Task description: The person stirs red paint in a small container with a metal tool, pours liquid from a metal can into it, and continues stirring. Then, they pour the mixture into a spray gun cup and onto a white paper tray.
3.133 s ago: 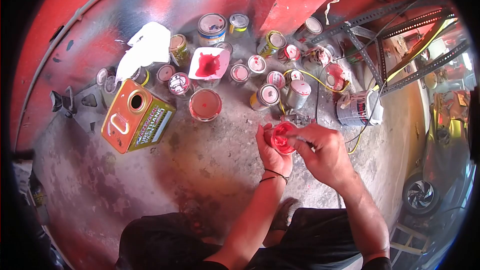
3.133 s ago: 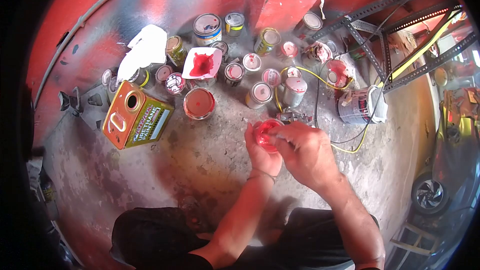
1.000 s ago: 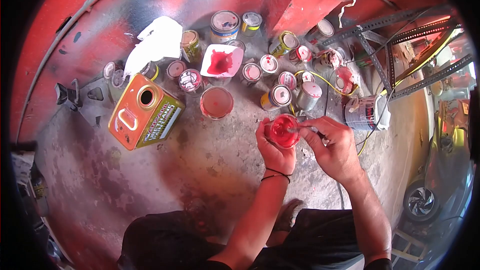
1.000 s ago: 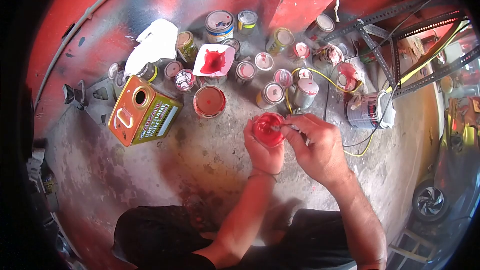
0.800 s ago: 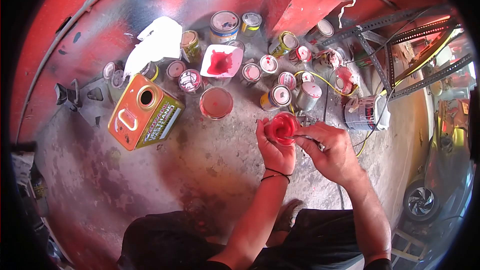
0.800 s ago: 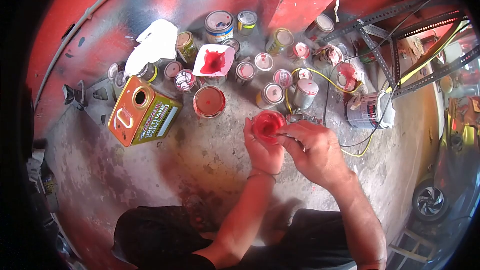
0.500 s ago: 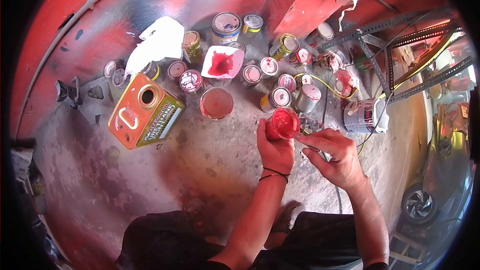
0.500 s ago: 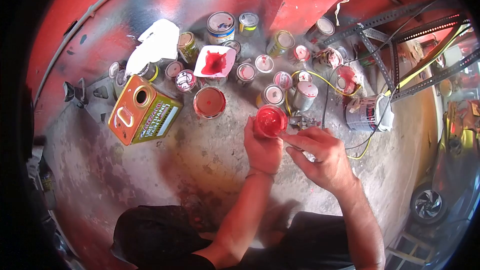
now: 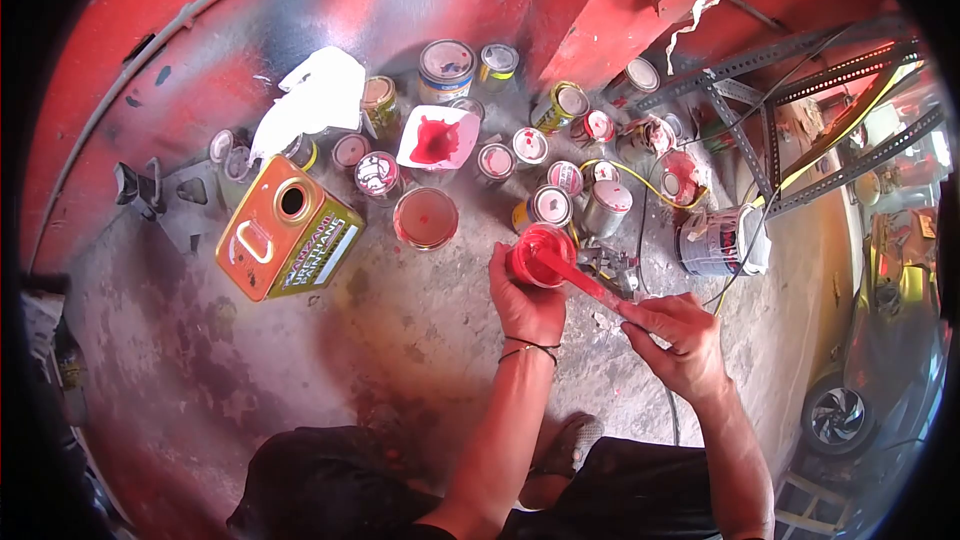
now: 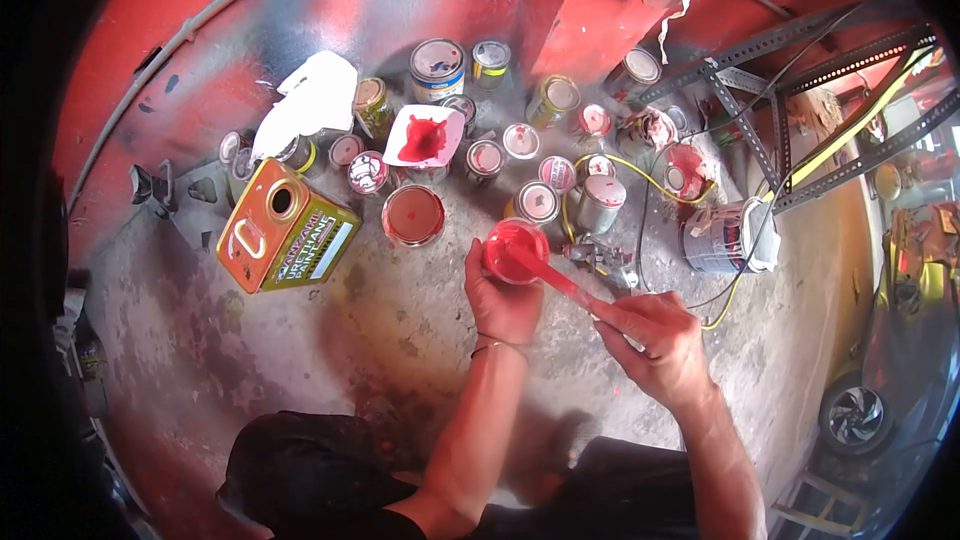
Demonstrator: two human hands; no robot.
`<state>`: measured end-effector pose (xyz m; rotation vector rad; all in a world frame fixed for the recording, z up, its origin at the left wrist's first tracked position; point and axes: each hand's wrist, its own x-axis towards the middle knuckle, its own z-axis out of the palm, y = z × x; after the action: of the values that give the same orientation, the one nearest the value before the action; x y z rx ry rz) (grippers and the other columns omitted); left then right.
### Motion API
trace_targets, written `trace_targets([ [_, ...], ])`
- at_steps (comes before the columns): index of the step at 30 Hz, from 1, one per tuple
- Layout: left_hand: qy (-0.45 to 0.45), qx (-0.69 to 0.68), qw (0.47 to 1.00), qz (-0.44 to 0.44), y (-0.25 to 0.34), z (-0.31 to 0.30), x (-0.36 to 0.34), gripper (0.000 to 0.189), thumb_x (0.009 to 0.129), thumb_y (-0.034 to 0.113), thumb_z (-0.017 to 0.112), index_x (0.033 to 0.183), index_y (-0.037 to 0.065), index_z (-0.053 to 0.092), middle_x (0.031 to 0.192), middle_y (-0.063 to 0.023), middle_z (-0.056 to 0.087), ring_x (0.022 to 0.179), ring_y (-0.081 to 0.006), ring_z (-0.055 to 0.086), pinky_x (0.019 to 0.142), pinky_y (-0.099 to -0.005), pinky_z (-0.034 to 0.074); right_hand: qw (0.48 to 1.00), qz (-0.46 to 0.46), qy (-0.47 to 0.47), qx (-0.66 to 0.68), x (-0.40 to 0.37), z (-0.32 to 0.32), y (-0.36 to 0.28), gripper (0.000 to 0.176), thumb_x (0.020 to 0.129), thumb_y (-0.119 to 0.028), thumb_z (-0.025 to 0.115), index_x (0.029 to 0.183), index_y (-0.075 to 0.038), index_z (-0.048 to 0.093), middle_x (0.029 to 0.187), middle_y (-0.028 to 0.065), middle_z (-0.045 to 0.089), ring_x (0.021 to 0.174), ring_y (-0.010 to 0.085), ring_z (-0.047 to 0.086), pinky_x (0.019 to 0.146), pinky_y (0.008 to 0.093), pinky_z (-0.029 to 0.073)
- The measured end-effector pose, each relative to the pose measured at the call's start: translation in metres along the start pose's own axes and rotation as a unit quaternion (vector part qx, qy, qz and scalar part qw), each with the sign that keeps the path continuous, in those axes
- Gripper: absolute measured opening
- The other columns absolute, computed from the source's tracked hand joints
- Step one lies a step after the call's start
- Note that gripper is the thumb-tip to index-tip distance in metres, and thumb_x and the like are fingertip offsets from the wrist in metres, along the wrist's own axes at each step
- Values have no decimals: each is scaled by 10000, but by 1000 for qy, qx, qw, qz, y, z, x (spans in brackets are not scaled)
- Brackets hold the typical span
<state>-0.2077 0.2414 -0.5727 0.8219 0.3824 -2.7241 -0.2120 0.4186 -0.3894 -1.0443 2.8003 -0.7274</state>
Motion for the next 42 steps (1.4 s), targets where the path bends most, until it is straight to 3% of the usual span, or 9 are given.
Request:
trace_targets([
  [6,1,-23,1000,5,10,-6,7,285,1078,462,737,1112,182,699,1264,-60,782,1202,-296,745,1085,-570,587,1000,-21,-9,-20,-6,-10,-4,383,858,-24,924,1221,-138,885,1022,67,845,862,265,765,811,396,564],
  [15,29,-44,998,18,23,-10,18,240,1087,434,730,1136,201,705,1222,-34,780,1163,-225,746,1059,-465,601,1000,-24,-3,-10,8,-30,-18,381,862,-17,909,1224,-134,882,1008,56,846,820,264,757,815,385,581],
  [19,13,-5,999,31,17,6,1,299,1089,457,712,1199,179,705,1253,-57,770,1176,-252,735,1075,-477,581,990,105,-3,96,14,-22,-19,359,913,-22,898,1264,-92,870,994,127,860,858,212,802,811,366,606],
  [20,-2,1,1000,30,14,11,-6,332,1085,470,712,1224,169,714,1278,-70,768,1203,-266,722,1100,-482,562,978,169,-30,121,19,-22,-23,298,992,-58,866,1289,-43,855,974,137,861,858,176,808,800,355,620],
  [23,-14,-16,999,27,2,15,-15,339,1086,485,700,1199,166,725,1274,-82,771,1214,-279,710,1119,-491,544,885,289,-23,366,19,6,-11,256,1059,-92,816,1296,3,838,978,123,858,834,170,808,791,355,622],
  [24,-13,-28,999,26,0,16,-16,329,1089,486,694,1175,170,726,1259,-82,773,1206,-279,710,1117,-493,544,870,297,-33,393,18,13,-8,269,1113,-158,771,1306,22,823,986,115,853,825,185,814,789,343,610],
  [27,-73,-19,997,15,4,15,-16,364,1107,479,662,1180,130,735,1230,-97,781,1188,-287,715,1110,-499,548,834,360,-30,417,19,22,-3,291,1121,-204,764,1311,9,821,990,131,853,833,189,818,784,323,587],
  [30,-6,-12,1000,26,7,22,-15,441,1116,489,636,1208,69,735,1217,-126,781,1168,-300,720,1116,-504,549,821,376,-26,429,13,26,8,306,1123,-233,762,1302,7,823,989,137,853,833,196,821,783,311,570],
  [42,-30,-61,998,18,25,12,-4,494,1083,461,699,1256,-2,719,1229,-166,777,1203,-324,722,1120,-490,577,825,387,-23,411,-4,6,16,274,1093,-191,798,1266,17,837,958,141,847,804,208,810,777,327,603],
])
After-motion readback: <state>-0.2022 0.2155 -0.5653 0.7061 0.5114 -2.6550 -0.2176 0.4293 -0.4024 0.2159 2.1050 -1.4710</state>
